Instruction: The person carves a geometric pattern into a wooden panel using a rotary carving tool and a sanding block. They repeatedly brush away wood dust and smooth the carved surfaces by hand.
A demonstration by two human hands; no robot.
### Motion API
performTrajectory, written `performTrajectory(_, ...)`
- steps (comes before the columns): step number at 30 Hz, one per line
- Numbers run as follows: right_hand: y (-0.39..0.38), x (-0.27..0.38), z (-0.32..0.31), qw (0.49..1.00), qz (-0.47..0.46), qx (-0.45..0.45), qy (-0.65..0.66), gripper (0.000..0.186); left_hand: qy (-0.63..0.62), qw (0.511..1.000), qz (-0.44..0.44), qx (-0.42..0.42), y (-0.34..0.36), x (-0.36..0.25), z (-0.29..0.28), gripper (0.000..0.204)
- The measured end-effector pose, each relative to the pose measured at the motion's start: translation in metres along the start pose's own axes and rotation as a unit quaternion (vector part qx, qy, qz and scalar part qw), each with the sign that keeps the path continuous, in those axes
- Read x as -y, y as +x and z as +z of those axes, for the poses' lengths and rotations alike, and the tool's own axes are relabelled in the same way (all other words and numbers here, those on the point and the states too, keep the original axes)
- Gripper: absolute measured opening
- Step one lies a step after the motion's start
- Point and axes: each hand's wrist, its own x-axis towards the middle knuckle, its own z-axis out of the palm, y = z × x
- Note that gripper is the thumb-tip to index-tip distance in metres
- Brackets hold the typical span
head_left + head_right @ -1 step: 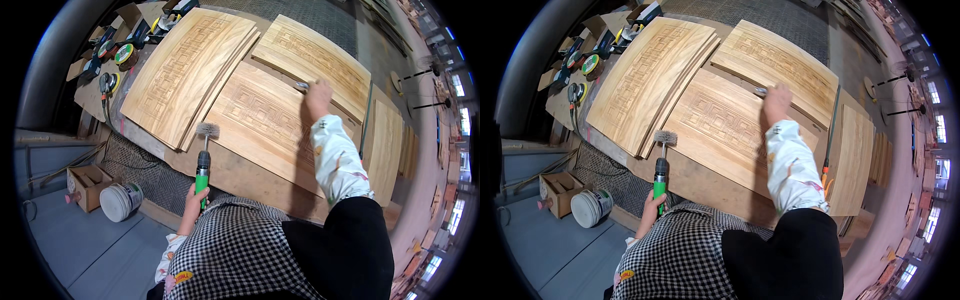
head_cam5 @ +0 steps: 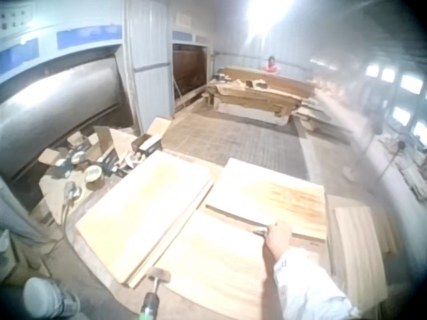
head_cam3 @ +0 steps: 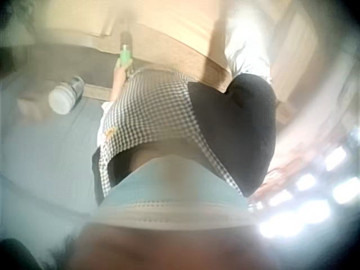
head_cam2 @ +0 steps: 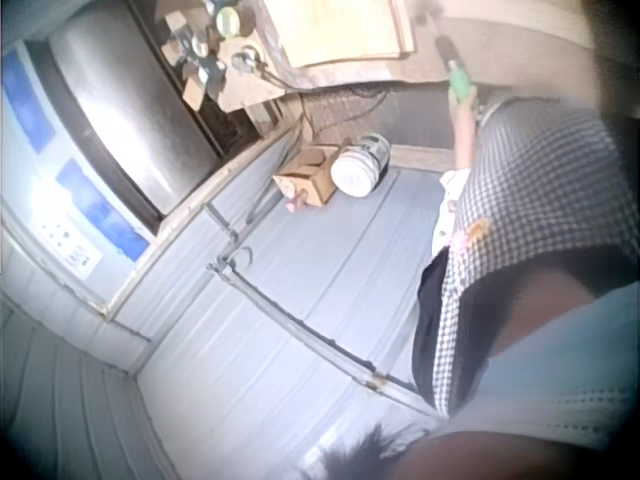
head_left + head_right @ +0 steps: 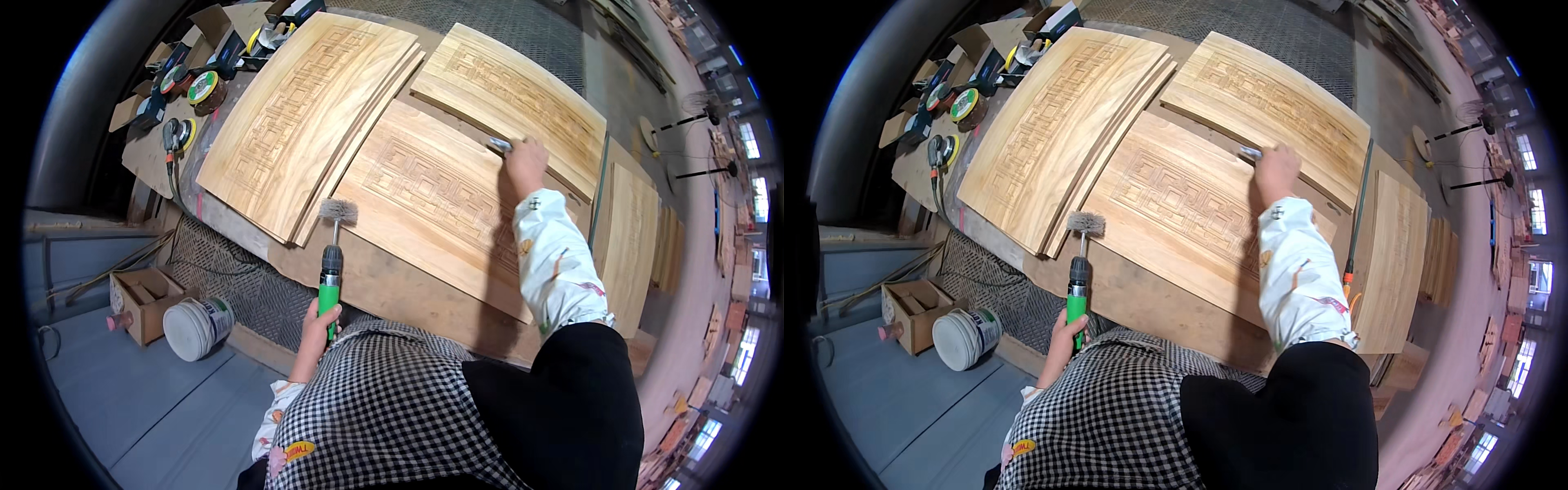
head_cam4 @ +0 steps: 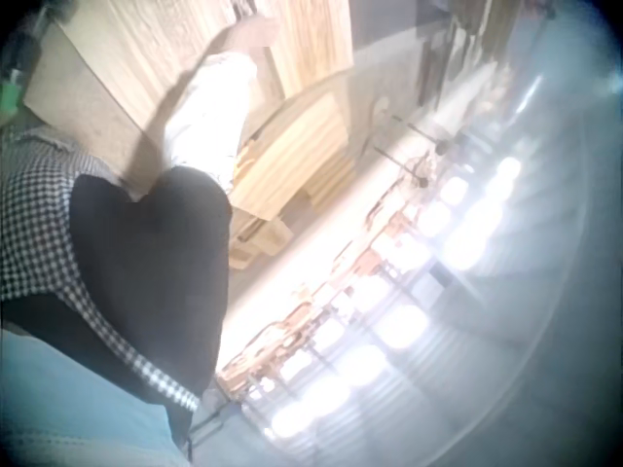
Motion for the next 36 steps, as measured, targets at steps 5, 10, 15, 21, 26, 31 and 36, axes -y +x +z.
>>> performTrajectory(5, -0.005, -0.025, 0.011, 0.962, 0.061, 0.190, 0.185, 0.031, 0.030, 0.999, -0.007, -0.038, -0.003, -0.007, 0.012, 0.032)
performTrajectory(10, -0.007, -0.065, 0.026, 0.913, 0.048, 0.295, 0.278, 0.033, 0.024, 0.997, -0.004, -0.073, -0.014, -0.021, 0.027, 0.034)
performTrajectory(15, -0.037, -0.036, 0.017, 0.991, 0.010, 0.096, 0.097, 0.032, 0.036, 0.995, -0.060, -0.071, -0.022, -0.019, 0.028, 0.034)
performTrajectory(21, -0.063, 0.027, -0.018, 0.960, -0.007, -0.188, 0.208, 0.031, 0.056, 0.997, -0.038, -0.021, -0.021, -0.024, 0.031, 0.032)
performTrajectory(26, -0.151, 0.204, -0.104, 0.808, -0.325, -0.082, 0.484, 0.013, 0.111, 0.992, 0.004, 0.067, 0.001, -0.029, 0.047, 0.033)
performTrajectory(31, -0.211, 0.288, -0.082, 0.862, -0.249, 0.139, 0.419, 0.026, 0.086, 0.988, -0.054, 0.113, 0.016, -0.018, 0.039, 0.028)
performTrajectory(36, -0.174, 0.331, -0.064, 0.826, -0.343, 0.112, 0.433, 0.025, 0.066, 0.997, -0.021, 0.031, 0.023, -0.046, 0.027, 0.027)
